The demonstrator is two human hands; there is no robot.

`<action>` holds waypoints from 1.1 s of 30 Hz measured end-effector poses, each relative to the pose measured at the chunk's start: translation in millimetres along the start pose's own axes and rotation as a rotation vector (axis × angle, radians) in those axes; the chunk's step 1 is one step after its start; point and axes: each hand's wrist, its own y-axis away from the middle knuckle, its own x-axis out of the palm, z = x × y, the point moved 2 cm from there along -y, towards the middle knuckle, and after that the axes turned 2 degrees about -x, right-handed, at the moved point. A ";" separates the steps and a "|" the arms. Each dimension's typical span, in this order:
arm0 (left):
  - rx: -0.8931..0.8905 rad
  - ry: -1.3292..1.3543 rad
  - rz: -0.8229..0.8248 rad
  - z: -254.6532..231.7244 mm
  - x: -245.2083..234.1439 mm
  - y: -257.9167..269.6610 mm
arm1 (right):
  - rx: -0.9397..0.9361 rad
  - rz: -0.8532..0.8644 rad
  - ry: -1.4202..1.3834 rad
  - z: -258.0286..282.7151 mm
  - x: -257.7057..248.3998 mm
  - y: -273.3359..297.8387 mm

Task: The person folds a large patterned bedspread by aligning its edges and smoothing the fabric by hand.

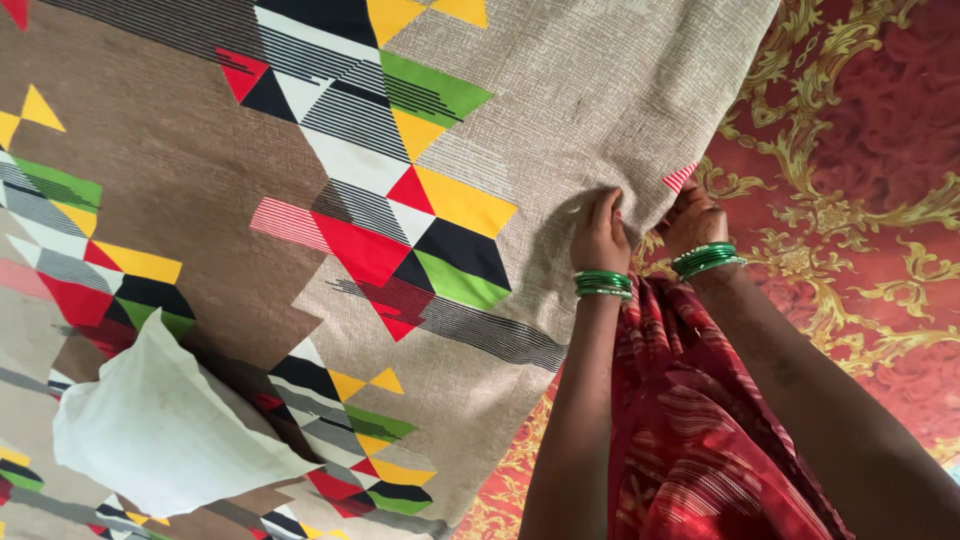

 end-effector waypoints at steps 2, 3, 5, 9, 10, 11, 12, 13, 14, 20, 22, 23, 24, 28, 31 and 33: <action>0.059 0.003 0.038 -0.6 -0.2 -5.0 | 0.001 -0.013 -0.012 -0.5 2.3 -5.3; 0.089 0.004 0.057 0.2 -0.1 -7.6 | 0.007 -0.030 -0.012 0.4 4.3 -4.8; 0.082 0.011 0.071 5.7 0.3 -13.8 | 0.020 -0.064 -0.021 2.0 10.7 0.3; 0.012 -0.018 0.110 13.5 7.3 -21.7 | -0.015 -0.005 0.042 4.8 20.5 12.7; -0.005 -0.105 0.148 12.4 9.9 -23.4 | -0.019 0.013 0.052 5.0 22.6 12.9; -0.022 -0.191 0.185 10.2 12.0 -25.0 | -0.024 0.031 0.063 5.6 23.8 14.1; -0.037 -0.278 0.221 7.5 13.5 -28.5 | -0.035 0.033 0.074 5.2 25.4 16.3; -0.073 -0.292 0.269 5.0 14.7 -32.9 | -0.046 0.035 0.085 2.3 28.2 19.4; -0.112 -0.306 0.317 2.5 15.8 -36.8 | -0.056 0.035 0.096 0.4 31.0 22.4; -0.072 -0.334 0.374 -0.5 9.8 -42.8 | -0.023 0.052 0.078 -0.6 37.9 33.7; -0.070 -0.261 0.360 5.6 9.3 -42.8 | -0.055 0.133 0.206 2.5 30.0 36.0; -0.092 -0.195 0.355 10.2 10.0 -43.2 | -0.071 0.176 0.270 4.1 24.1 35.2; -0.115 -0.129 0.351 15.8 11.5 -41.7 | -0.072 0.177 0.288 4.5 16.6 32.2; -0.065 0.086 0.330 43.7 17.0 -48.7 | -0.055 0.138 0.192 -2.2 -17.6 13.1; -0.096 0.135 0.410 56.1 20.4 -56.1 | -0.028 0.184 -0.043 -11.4 -29.0 -1.6; -0.100 0.120 0.443 57.6 19.2 -57.1 | 0.010 0.185 -0.125 -8.8 -23.2 -4.3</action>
